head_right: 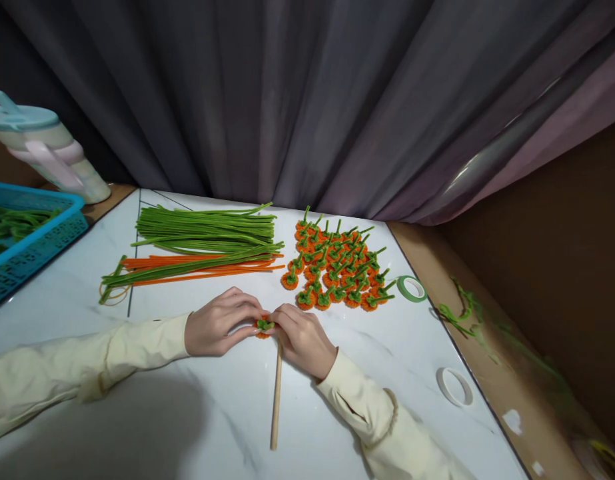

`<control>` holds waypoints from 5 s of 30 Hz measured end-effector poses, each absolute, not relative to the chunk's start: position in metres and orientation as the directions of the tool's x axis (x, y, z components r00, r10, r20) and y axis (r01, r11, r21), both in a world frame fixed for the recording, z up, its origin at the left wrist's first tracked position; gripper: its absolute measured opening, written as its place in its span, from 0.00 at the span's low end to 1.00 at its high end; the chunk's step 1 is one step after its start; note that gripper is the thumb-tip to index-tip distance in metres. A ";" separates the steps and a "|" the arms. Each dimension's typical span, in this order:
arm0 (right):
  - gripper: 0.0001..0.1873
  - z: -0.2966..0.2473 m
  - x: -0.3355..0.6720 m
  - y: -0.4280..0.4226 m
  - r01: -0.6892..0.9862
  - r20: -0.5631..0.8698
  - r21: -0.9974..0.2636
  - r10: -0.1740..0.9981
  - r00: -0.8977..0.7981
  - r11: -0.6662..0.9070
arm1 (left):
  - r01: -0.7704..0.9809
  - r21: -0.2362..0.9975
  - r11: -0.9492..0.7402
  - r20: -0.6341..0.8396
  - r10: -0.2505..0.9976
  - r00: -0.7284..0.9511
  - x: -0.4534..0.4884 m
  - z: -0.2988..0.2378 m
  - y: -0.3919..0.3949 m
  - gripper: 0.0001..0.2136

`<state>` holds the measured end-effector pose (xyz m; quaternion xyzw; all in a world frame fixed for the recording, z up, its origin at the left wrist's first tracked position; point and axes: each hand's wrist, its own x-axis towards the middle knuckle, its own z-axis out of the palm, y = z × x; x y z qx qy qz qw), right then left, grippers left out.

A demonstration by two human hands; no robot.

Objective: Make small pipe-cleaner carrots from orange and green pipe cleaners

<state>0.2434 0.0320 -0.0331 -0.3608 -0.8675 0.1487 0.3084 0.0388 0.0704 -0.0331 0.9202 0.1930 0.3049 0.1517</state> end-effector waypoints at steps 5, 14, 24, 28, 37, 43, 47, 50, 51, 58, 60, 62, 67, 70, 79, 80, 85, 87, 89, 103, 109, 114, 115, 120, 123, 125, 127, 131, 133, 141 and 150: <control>0.07 -0.035 0.244 0.032 0.544 0.426 -0.479 0.724 -0.543 0.689 | 0.280 0.379 -0.882 0.498 0.449 0.742 0.039 -0.033 0.070 0.09; 0.05 -0.038 0.244 0.034 0.504 0.381 -0.614 0.787 -0.485 0.607 | 0.325 0.344 -0.881 0.493 0.464 0.736 0.040 -0.031 0.069 0.10; 0.06 -0.036 0.243 0.034 0.476 0.381 -0.641 0.789 -0.483 0.601 | 0.324 0.335 -0.885 0.508 0.459 0.729 0.042 -0.031 0.069 0.09; 0.06 -0.034 0.242 0.035 0.464 0.386 -0.653 0.790 -0.477 0.599 | 0.326 0.341 -0.882 0.506 0.464 0.727 0.042 -0.031 0.069 0.09; 0.05 -0.035 0.243 0.035 0.457 0.388 -0.660 0.791 -0.474 0.597 | 0.325 0.339 -0.883 0.506 0.462 0.729 0.041 -0.030 0.069 0.09; 0.08 -0.034 0.245 0.036 0.444 0.404 -0.663 0.787 -0.466 0.603 | 0.355 0.373 -0.857 0.481 0.506 0.716 0.041 -0.032 0.069 0.10; 0.09 -0.032 0.244 0.036 0.459 0.399 -0.661 0.796 -0.455 0.594 | 0.348 0.384 -0.855 0.489 0.508 0.710 0.041 -0.031 0.068 0.13; 0.08 -0.031 0.244 0.034 0.467 0.379 -0.668 0.805 -0.457 0.579 | 0.346 0.371 -0.862 0.498 0.499 0.710 0.041 -0.031 0.069 0.14; 0.07 -0.031 0.244 0.034 0.467 0.373 -0.672 0.807 -0.457 0.575 | 0.338 0.365 -0.868 0.497 0.489 0.717 0.041 -0.031 0.069 0.14; 0.04 -0.033 0.244 0.031 0.459 0.362 -0.687 0.813 -0.456 0.563 | 0.252 0.486 -0.837 0.440 0.483 0.757 0.040 -0.035 0.075 0.12; 0.04 -0.033 0.245 0.031 0.463 0.356 -0.685 0.813 -0.461 0.562 | 0.254 0.550 -0.796 0.393 0.515 0.762 0.039 -0.035 0.077 0.11; 0.05 -0.033 0.245 0.031 0.458 0.359 -0.683 0.807 -0.469 0.569 | 0.244 0.599 -0.763 0.350 0.523 0.777 0.039 -0.035 0.077 0.10; 0.05 -0.031 0.245 0.030 0.465 0.365 -0.657 0.790 -0.493 0.594 | 0.217 0.675 -0.705 0.301 0.533 0.791 0.040 -0.030 0.078 0.10; 0.04 -0.030 0.245 0.030 0.466 0.358 -0.645 0.779 -0.515 0.605 | 0.236 0.679 -0.695 0.280 0.542 0.792 0.040 -0.028 0.077 0.09; 0.06 -0.028 0.244 0.029 0.476 0.351 -0.647 0.787 -0.507 0.595 | 0.215 0.626 -0.750 0.323 0.500 0.803 0.038 -0.031 0.073 0.13; 0.07 -0.028 0.244 0.029 0.481 0.340 -0.657 0.798 -0.498 0.581 | 0.212 0.636 -0.742 0.333 0.512 0.792 0.037 -0.032 0.072 0.13; 0.13 -0.031 0.242 0.028 0.472 0.266 -0.732 0.844 -0.466 0.492 | 0.173 0.672 -0.720 0.371 0.530 0.762 0.037 -0.034 0.071 0.14; 0.13 -0.031 0.241 0.027 0.444 0.255 -0.761 0.848 -0.465 0.472 | 0.169 0.668 -0.725 0.378 0.527 0.761 0.037 -0.034 0.071 0.15; 0.11 -0.032 0.240 0.027 0.418 0.251 -0.786 0.853 -0.457 0.455 | 0.185 0.659 -0.729 0.371 0.528 0.764 0.037 -0.034 0.072 0.16; 0.13 -0.031 0.234 0.024 0.233 0.225 -0.923 0.921 -0.317 0.306 | 0.255 0.625 -0.738 0.397 0.582 0.710 0.035 -0.035 0.071 0.12; 0.13 -0.032 0.233 0.024 0.118 0.184 -0.967 0.937 -0.298 0.227 | 0.201 0.823 -0.532 0.247 0.653 0.716 0.039 -0.032 0.074 0.13; 0.15 -0.031 0.233 0.024 0.043 0.175 -0.980 0.936 -0.304 0.197 | 0.086 0.986 -0.140 0.034 0.686 0.726 0.042 -0.030 0.081 0.14; 0.15 -0.031 0.234 0.025 0.030 0.181 -0.979 0.933 -0.311 0.200 | 0.081 0.993 -0.090 0.004 0.694 0.720 0.042 -0.029 0.081 0.14; 0.15 -0.032 0.236 0.024 -0.014 0.209 -0.977 0.935 -0.288 0.214 | 0.050 0.996 0.077 -0.089 0.697 0.712 0.043 -0.027 0.082 0.14; 0.14 -0.031 0.236 0.024 0.087 0.235 -0.959 0.928 -0.289 0.270 | 0.018 0.988 0.155 -0.122 0.695 0.709 0.044 -0.026 0.080 0.16; 0.19 -0.030 0.236 0.023 0.184 0.257 -0.928 0.915 -0.311 0.324 | -0.004 0.979 0.206 -0.143 0.691 0.709 0.045 -0.026 0.080 0.17; 0.24 -0.029 0.236 0.023 0.263 0.305 -0.878 0.892 -0.334 0.399 | -0.023 0.969 0.247 -0.157 0.680 0.716 0.045 -0.025 0.079 0.18; 0.19 -0.028 0.234 0.025 0.329 0.426 -0.779 0.835 -0.349 0.534 | -0.020 0.954 0.300 -0.187 0.642 0.744 0.046 -0.023 0.077 0.20; 0.16 -0.028 0.233 0.025 0.337 0.450 -0.762 0.827 -0.338 0.553 | -0.011 0.960 0.279 -0.180 0.650 0.738 0.046 -0.023 0.076 0.20; 0.06 -0.027 0.228 0.026 0.327 0.479 -0.769 0.834 -0.273 0.549 | 0.010 0.982 0.191 -0.142 0.696 0.704 0.048 -0.024 0.074 0.16; 0.10 -0.028 0.227 0.023 0.346 0.448 -0.796 0.868 -0.214 0.497 | 0.023 0.984 0.179 -0.146 0.715 0.684 0.050 -0.022 0.073 0.15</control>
